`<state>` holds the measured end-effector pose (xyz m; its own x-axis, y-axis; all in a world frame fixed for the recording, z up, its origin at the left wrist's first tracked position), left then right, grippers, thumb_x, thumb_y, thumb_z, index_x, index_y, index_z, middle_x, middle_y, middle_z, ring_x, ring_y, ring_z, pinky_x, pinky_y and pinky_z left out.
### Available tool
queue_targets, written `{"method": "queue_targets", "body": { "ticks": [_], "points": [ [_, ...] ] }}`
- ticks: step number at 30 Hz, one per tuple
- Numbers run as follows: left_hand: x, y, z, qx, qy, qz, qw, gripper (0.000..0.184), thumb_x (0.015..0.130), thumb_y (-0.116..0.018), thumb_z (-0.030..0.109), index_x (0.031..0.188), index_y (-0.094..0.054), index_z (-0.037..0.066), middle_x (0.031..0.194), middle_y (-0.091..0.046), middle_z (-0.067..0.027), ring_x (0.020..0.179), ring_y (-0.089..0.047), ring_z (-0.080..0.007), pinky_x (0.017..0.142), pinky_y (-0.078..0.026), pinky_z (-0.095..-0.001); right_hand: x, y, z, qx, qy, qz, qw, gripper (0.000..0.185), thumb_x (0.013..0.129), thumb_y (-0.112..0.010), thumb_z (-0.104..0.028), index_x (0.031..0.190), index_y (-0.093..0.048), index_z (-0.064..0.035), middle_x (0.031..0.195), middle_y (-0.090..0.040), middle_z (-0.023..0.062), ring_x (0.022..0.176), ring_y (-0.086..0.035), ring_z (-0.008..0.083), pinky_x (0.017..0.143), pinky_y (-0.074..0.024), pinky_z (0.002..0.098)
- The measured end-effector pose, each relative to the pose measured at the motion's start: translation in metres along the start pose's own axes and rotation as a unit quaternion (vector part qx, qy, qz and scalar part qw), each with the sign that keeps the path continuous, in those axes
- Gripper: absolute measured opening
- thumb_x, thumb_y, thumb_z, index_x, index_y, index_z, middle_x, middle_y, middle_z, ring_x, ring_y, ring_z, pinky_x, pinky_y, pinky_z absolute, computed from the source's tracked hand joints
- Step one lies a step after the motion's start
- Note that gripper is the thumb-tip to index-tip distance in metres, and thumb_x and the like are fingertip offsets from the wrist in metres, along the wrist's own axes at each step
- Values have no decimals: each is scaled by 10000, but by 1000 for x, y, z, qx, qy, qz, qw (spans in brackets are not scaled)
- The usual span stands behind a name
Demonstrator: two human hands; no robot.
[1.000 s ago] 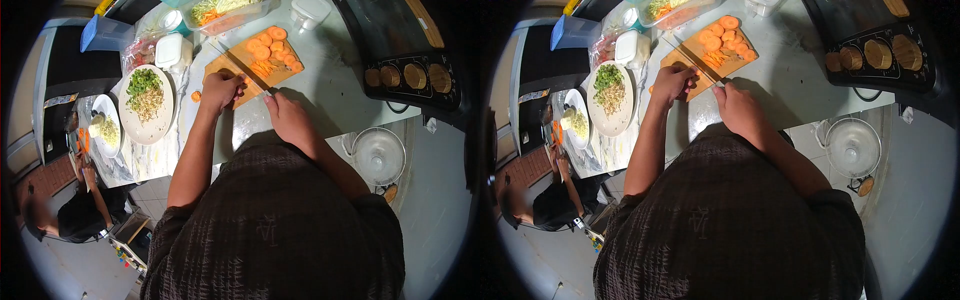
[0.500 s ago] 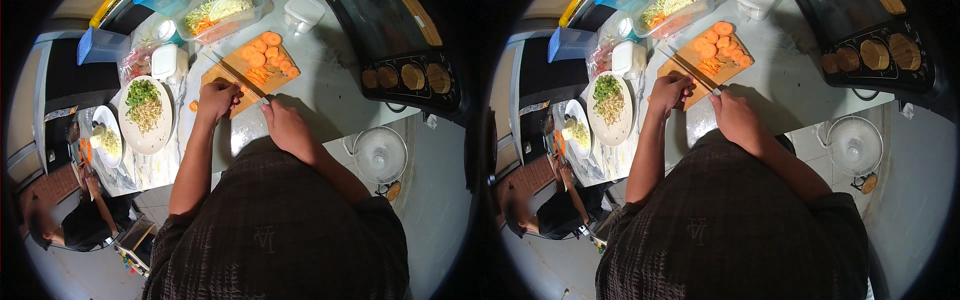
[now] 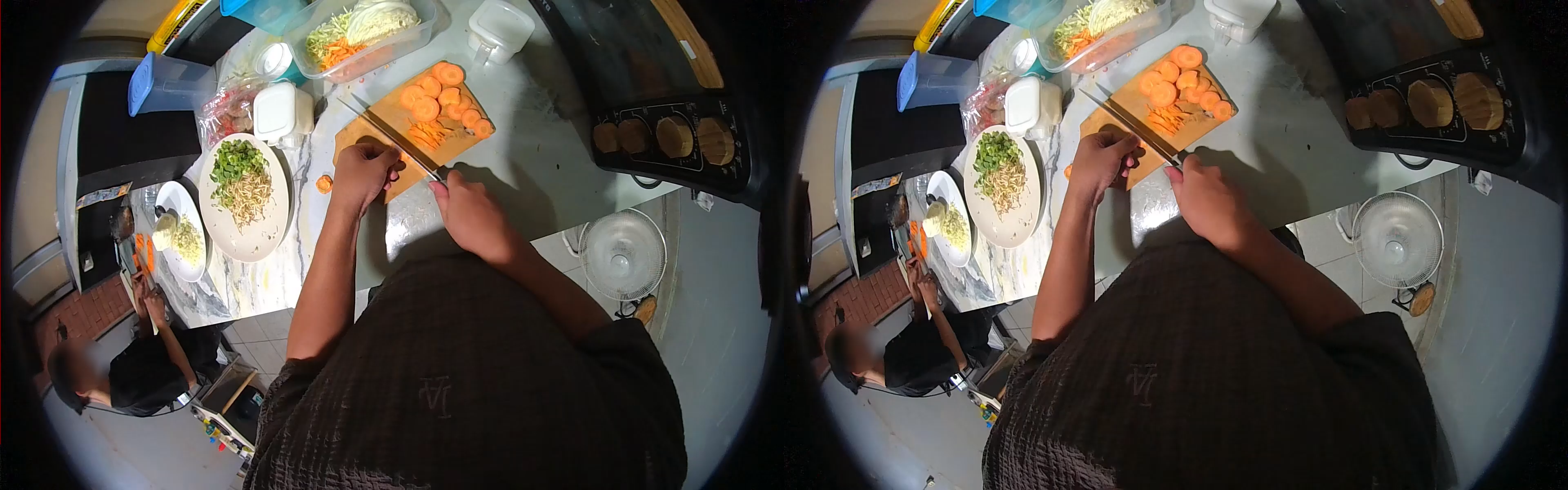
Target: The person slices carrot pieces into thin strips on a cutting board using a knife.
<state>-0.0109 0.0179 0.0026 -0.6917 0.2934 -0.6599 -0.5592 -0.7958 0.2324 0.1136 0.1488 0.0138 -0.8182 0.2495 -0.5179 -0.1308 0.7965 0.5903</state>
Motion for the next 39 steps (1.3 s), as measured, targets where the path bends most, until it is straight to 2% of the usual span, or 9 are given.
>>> {"method": "queue_targets", "body": {
  "ticks": [2,9,12,15,24,26,30,35,39],
  "points": [
    [-1,2,0,-10,-6,-5,1000,244,891,-642,159,744,-634,-35,593,-596,-50,468,-507,-92,440,-398,-237,0,-2,-3,-7,5,8,1000,429,995,-429,-374,997,-543,39,875,-641,303,867,-618,490,772,-495,544],
    [-1,2,-2,-10,-3,-1,1000,262,891,-640,189,744,-631,-28,587,-587,-43,463,-504,-89,437,-392,-233,4,-7,5,20,24,10,999,451,1004,-404,-393,1015,-528,40,860,-614,346,847,-596,525,751,-481,566],
    [2,3,-4,-3,-6,-6,1000,253,893,-637,179,747,-631,-27,589,-589,-47,464,-506,-92,434,-394,-235,10,-7,-1,13,28,30,999,440,1002,-408,-393,1011,-529,30,849,-619,336,848,-598,519,744,-479,571],
    [1,3,-11,5,-6,-6,1000,239,886,-654,213,773,-646,4,586,-568,-7,453,-483,-74,399,-340,-219,-2,-8,9,-14,35,55,998,419,999,-418,-388,997,-528,17,820,-622,322,834,-600,516,714,-480,575],
    [1,4,-7,10,8,-7,1000,274,893,-659,246,762,-653,5,576,-574,1,451,-493,-70,406,-356,-215,-8,-1,20,-34,33,80,996,411,981,-455,-397,976,-546,3,781,-638,280,792,-616,486,734,-480,562],
    [0,4,-9,10,2,-9,1000,287,893,-664,259,759,-651,6,576,-576,0,454,-497,-70,408,-358,-214,-11,4,19,-43,62,101,992,375,974,-473,-398,981,-551,-31,726,-626,256,728,-606,474,655,-477,551],
    [-6,3,-4,4,-23,-6,1000,314,895,-675,250,760,-643,-32,605,-601,-37,474,-525,-81,438,-405,-219,-11,11,18,-64,56,100,991,408,965,-482,-422,981,-567,-23,672,-627,229,696,-630,445,648,-497,530],
    [-7,5,-8,-5,-26,-10,1000,306,902,-671,265,767,-644,-8,599,-591,-20,476,-516,-74,437,-393,-215,-11,15,22,-41,133,194,971,333,912,-604,-371,875,-598,-40,649,-623,194,628,-631,397,559,-492,465],
    [-8,6,-11,-10,-37,-17,999,287,909,-660,278,786,-638,20,611,-585,-6,488,-517,-69,438,-381,-207,-12,16,22,-35,130,198,971,300,891,-642,-338,872,-599,-42,654,-629,180,631,-636,382,551,-489,453]
  ]
}}
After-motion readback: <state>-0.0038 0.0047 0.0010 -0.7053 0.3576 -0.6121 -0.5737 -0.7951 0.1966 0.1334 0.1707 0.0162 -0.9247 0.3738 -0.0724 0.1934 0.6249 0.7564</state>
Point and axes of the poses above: each hand's wrist, its own x-axis towards the middle knuckle, its own y-axis out of the back of the hand, z = x × y, the point moved 2 cm from there along x, towards the middle knuckle
